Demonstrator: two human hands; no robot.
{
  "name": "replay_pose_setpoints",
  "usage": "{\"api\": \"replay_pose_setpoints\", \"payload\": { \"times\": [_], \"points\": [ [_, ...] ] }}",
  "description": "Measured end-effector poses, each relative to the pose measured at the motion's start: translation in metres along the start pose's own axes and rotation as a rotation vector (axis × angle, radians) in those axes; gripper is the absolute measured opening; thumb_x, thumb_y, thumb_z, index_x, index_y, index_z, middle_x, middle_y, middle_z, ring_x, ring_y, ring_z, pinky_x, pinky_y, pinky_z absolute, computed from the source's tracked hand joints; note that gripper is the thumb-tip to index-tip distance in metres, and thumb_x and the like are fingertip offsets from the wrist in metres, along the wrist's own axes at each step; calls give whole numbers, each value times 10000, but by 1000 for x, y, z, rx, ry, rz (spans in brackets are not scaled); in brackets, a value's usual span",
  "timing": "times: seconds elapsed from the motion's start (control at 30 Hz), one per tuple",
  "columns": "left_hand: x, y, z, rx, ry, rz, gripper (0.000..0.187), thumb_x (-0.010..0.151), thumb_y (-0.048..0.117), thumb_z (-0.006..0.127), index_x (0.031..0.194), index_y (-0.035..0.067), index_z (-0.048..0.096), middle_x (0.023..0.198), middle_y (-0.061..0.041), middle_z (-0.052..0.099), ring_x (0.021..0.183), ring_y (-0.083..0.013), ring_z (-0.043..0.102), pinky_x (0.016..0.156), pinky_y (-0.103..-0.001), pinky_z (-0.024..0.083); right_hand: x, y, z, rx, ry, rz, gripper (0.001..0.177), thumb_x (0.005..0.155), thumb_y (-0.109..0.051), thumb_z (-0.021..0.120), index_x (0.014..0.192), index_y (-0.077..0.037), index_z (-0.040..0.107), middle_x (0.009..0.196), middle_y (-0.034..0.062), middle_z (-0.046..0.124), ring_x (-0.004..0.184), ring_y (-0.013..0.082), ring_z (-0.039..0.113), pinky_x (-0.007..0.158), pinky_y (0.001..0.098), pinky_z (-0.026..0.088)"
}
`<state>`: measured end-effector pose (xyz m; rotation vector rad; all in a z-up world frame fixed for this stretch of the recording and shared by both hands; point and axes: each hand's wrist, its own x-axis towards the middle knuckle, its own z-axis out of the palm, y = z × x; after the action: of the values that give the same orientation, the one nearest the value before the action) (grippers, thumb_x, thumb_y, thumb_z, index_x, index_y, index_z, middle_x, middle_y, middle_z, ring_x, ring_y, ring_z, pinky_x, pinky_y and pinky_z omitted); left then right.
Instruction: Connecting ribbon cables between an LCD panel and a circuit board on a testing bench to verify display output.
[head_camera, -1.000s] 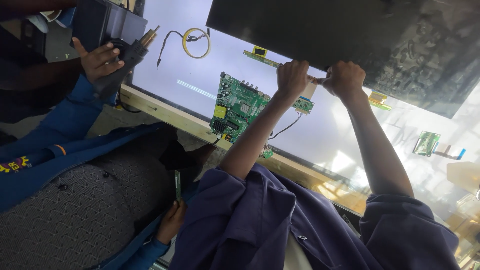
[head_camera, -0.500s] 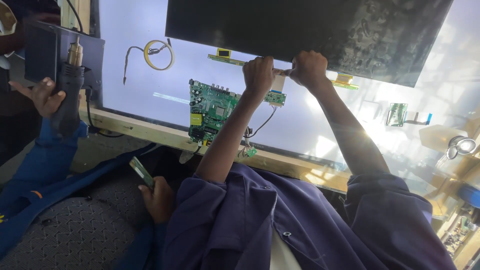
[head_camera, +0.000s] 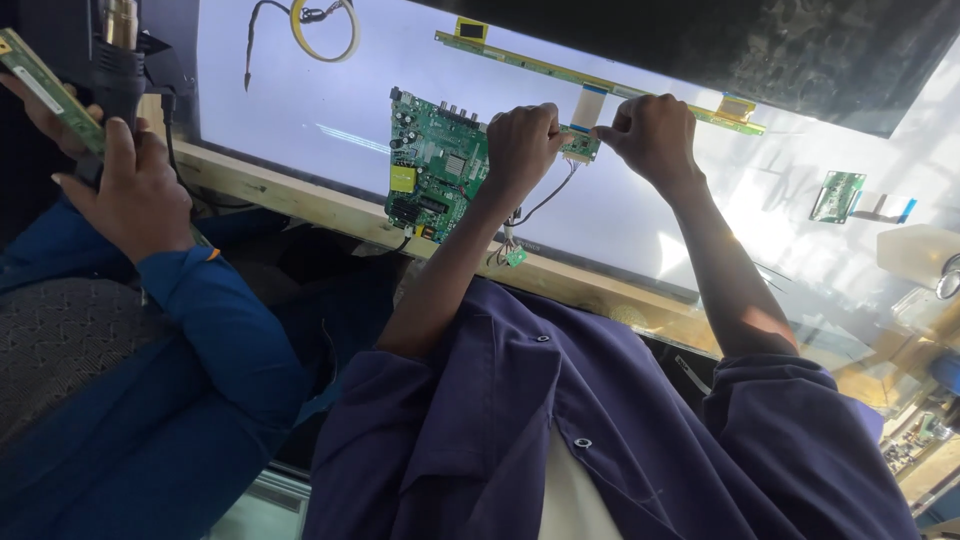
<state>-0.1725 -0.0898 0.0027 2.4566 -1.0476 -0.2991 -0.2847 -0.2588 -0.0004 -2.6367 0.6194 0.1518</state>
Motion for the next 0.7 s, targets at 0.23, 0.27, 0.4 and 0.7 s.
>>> {"api": "replay_pose_setpoints", "payload": {
  "times": [0.23, 0.27, 0.4, 0.7],
  "points": [
    [-10, 7, 8, 24, -32, -8, 378, 717, 350, 870, 621, 163, 556, 507, 30, 572, 473, -144, 557, 474, -351, 408, -24, -11, 10, 11, -84, -9, 659, 892, -647, 811, 532, -145, 581, 467, -6, 500, 469, 193, 449, 480, 342, 345],
    [-11, 8, 8, 48, -76, -20, 343, 725, 356, 860, 675, 144, 595, 574, 0, 630, 535, -192, 614, 520, -376, 451, -24, -14, 8, 4, -111, 15, 666, 908, -621, 818, 527, -144, 551, 456, -13, 455, 471, 184, 396, 484, 338, 321],
    [-13, 6, 14, 99, -79, -11, 335, 717, 382, 856, 747, 123, 647, 623, -25, 682, 608, -227, 687, 587, -393, 518, -22, -21, 3, 5, -202, 68, 788, 967, -645, 777, 500, -128, 411, 442, -16, 306, 504, 186, 250, 518, 343, 253],
    [-14, -3, 37, 76, -59, -25, 371, 730, 401, 841, 802, 132, 596, 625, 9, 621, 573, -173, 603, 626, -384, 510, -17, -32, -5, 2, -274, 178, 809, 914, -703, 763, 492, -138, 367, 429, -7, 268, 516, 199, 228, 528, 350, 240]
  ]
}}
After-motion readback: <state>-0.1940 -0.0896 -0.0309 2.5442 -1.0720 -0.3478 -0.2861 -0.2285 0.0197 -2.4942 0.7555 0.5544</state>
